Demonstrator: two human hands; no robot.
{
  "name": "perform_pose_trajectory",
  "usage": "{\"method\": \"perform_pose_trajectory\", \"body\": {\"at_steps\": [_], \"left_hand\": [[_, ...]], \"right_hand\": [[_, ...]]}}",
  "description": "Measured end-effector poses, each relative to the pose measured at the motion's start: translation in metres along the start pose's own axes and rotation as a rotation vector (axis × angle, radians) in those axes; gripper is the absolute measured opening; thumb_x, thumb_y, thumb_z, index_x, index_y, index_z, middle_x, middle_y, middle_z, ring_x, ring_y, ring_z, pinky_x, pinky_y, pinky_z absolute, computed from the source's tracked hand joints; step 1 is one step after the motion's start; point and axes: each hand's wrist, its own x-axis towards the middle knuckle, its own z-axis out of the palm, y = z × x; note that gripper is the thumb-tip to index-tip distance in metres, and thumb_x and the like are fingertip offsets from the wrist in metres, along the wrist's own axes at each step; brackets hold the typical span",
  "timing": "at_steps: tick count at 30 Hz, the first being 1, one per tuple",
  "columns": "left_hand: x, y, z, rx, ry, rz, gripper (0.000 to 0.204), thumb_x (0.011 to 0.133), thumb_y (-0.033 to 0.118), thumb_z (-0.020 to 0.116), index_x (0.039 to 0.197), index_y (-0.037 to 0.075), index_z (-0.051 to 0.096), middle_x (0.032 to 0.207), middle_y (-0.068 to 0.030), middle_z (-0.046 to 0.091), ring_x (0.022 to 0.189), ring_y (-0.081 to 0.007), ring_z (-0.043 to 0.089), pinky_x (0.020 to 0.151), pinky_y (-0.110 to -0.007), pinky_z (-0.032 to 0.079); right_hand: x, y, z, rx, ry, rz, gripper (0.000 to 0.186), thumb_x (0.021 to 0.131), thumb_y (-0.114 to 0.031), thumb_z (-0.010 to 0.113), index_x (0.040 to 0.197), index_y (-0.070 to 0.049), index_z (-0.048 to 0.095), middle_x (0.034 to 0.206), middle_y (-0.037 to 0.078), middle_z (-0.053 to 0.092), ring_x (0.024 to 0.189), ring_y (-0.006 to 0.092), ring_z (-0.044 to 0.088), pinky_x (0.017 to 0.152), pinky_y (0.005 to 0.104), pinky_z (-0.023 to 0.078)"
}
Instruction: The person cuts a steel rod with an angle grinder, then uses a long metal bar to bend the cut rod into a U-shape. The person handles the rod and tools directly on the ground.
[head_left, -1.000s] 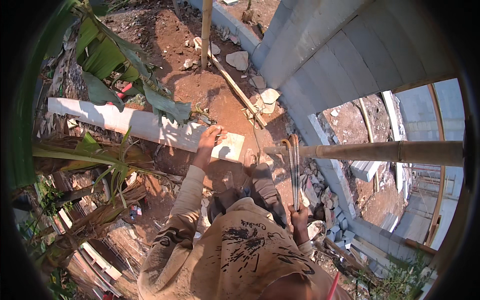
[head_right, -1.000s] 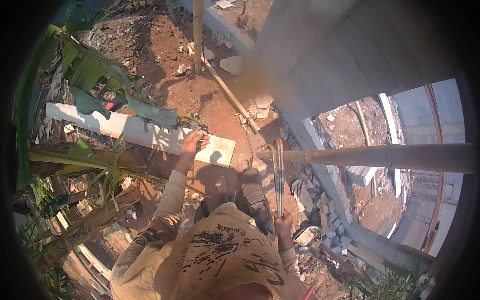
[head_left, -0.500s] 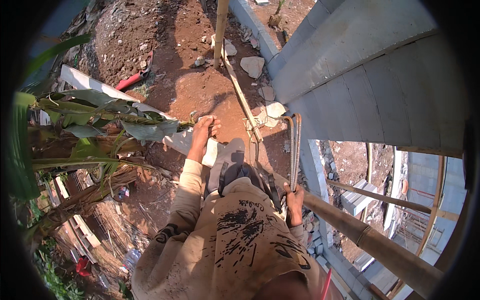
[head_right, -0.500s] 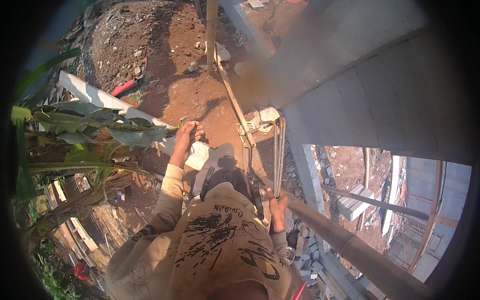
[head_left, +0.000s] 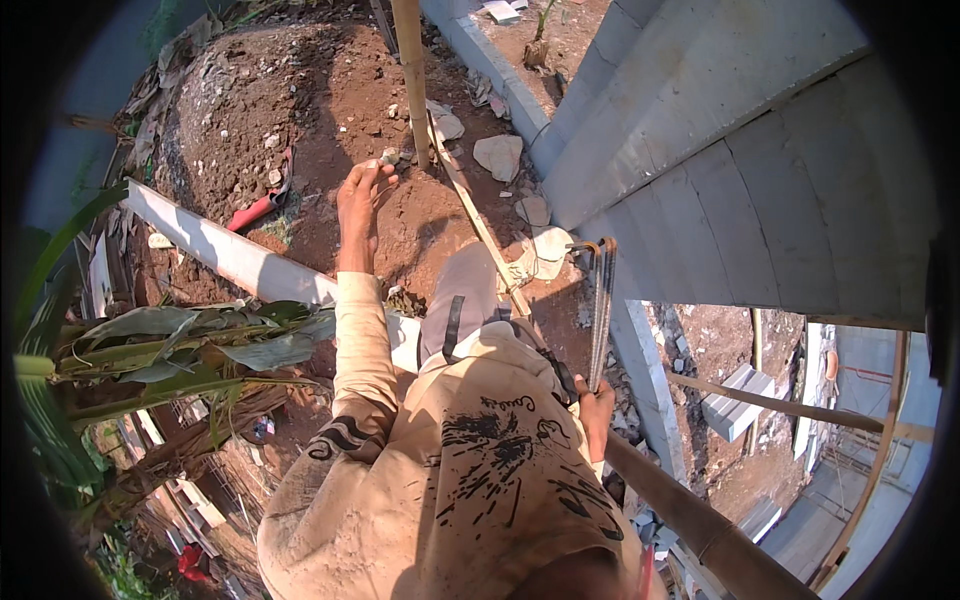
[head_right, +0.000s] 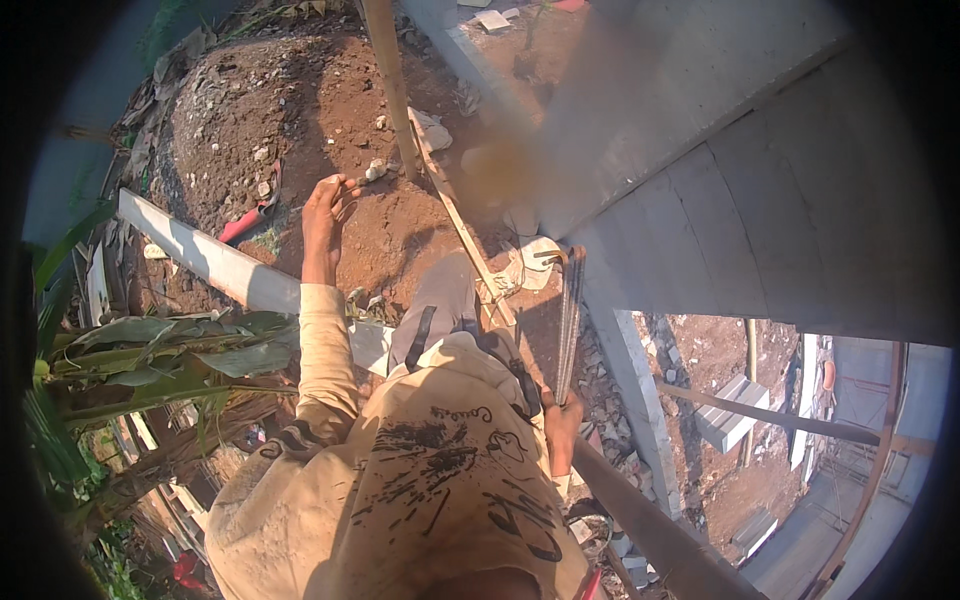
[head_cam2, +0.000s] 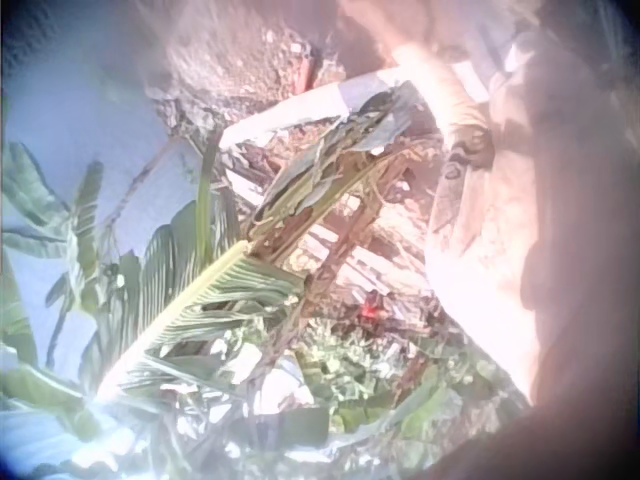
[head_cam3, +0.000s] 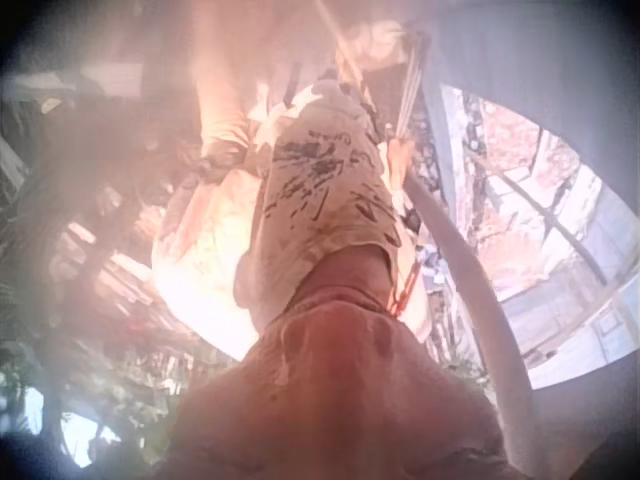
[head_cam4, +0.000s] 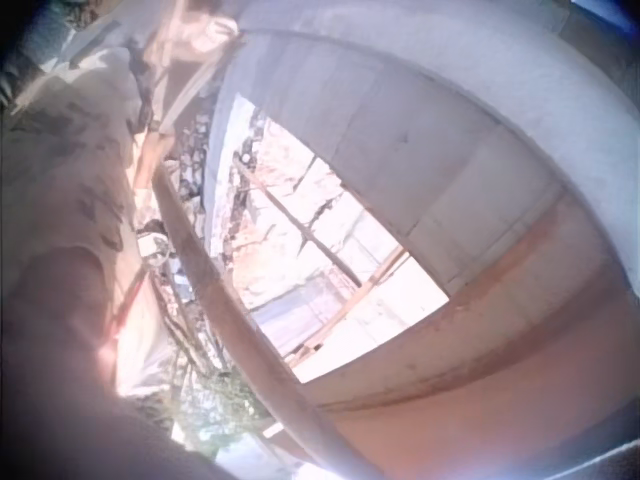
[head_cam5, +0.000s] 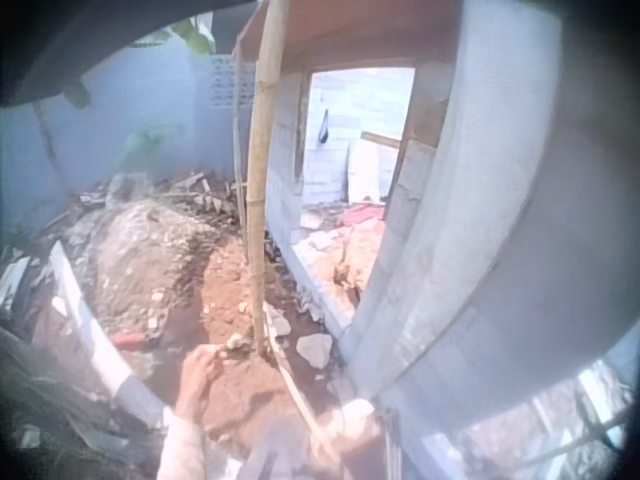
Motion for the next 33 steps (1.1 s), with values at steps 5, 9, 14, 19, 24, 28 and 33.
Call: {"method": "perform_pose_trajectory", "body": {"at_steps": [5,9,14,19,24,28,33], "left_hand": [[0.146,0.059,0.026,0.215,0.013,0.245,0.038,0.096,0.033,0.074,0.125,0.009,0.067,0.115,-0.0037,0.074,0.107,-0.0128,0.069,0.092,-0.028,0.050],[0.284,0.109,0.068,0.386,-0.022,0.512,0.066,0.087,0.034,0.084,0.140,0.006,0.057,0.136,-0.0132,0.063,0.121,-0.0203,0.063,0.102,-0.033,0.048],[0.434,0.131,0.157,0.583,-0.080,0.747,0.107,0.076,0.035,0.092,0.157,0.000,0.031,0.147,-0.0241,0.050,0.129,-0.0292,0.058,0.106,-0.042,0.048],[0.479,0.105,0.191,0.543,0.098,0.803,0.094,0.082,0.036,0.088,0.150,-0.001,0.035,0.140,-0.0200,0.053,0.127,-0.0293,0.056,0.107,-0.043,0.047],[0.491,0.093,0.153,0.466,0.047,0.787,0.092,0.084,0.041,0.087,0.150,0.000,0.039,0.144,-0.0180,0.049,0.132,-0.0277,0.051,0.112,-0.042,0.041],[0.525,0.049,0.101,0.159,-0.218,0.631,0.099,0.086,0.063,0.075,0.153,0.001,0.039,0.141,-0.0189,0.056,0.124,-0.0324,0.059,0.108,-0.046,0.047],[0.578,-0.015,0.035,-0.018,-0.542,0.117,0.066,0.093,0.056,0.068,0.135,0.006,0.055,0.121,-0.0214,0.067,0.109,-0.0369,0.064,0.109,-0.056,0.046]], "right_hand": [[0.103,0.006,0.050,-0.098,0.031,0.043,0.031,0.089,-0.026,0.076,0.098,0.004,0.072,0.083,0.020,0.071,0.079,0.0260,0.065,0.078,0.0409,0.050],[0.202,-0.019,0.105,-0.277,0.109,0.159,0.035,0.088,-0.029,0.077,0.096,0.005,0.070,0.080,0.013,0.070,0.073,0.0249,0.062,0.074,0.0408,0.048],[0.281,-0.088,0.142,-0.139,0.009,-0.027,0.027,0.086,-0.022,0.076,0.084,0.003,0.068,0.064,0.008,0.056,0.062,0.0196,0.050,0.062,0.0393,0.044],[0.327,-0.154,0.166,-0.169,0.022,0.037,0.028,0.088,-0.020,0.076,0.081,0.004,0.064,0.064,0.006,0.053,0.061,0.0172,0.046,0.061,0.0386,0.042],[0.437,-0.218,0.221,-0.056,-0.073,0.014,0.030,0.088,-0.023,0.076,0.079,0.002,0.063,0.064,0.007,0.055,0.061,0.0175,0.048,0.059,0.0384,0.041],[0.593,-0.252,0.294,-0.153,-0.181,0.054,0.028,0.085,-0.025,0.075,0.086,0.003,0.070,0.066,0.012,0.064,0.061,0.0201,0.056,0.062,0.0392,0.046],[0.791,-0.329,0.372,-0.137,-0.255,-0.001,0.033,0.082,-0.028,0.077,0.092,0.003,0.072,0.075,0.016,0.070,0.073,0.0254,0.068,0.071,0.0424,0.050]]}}
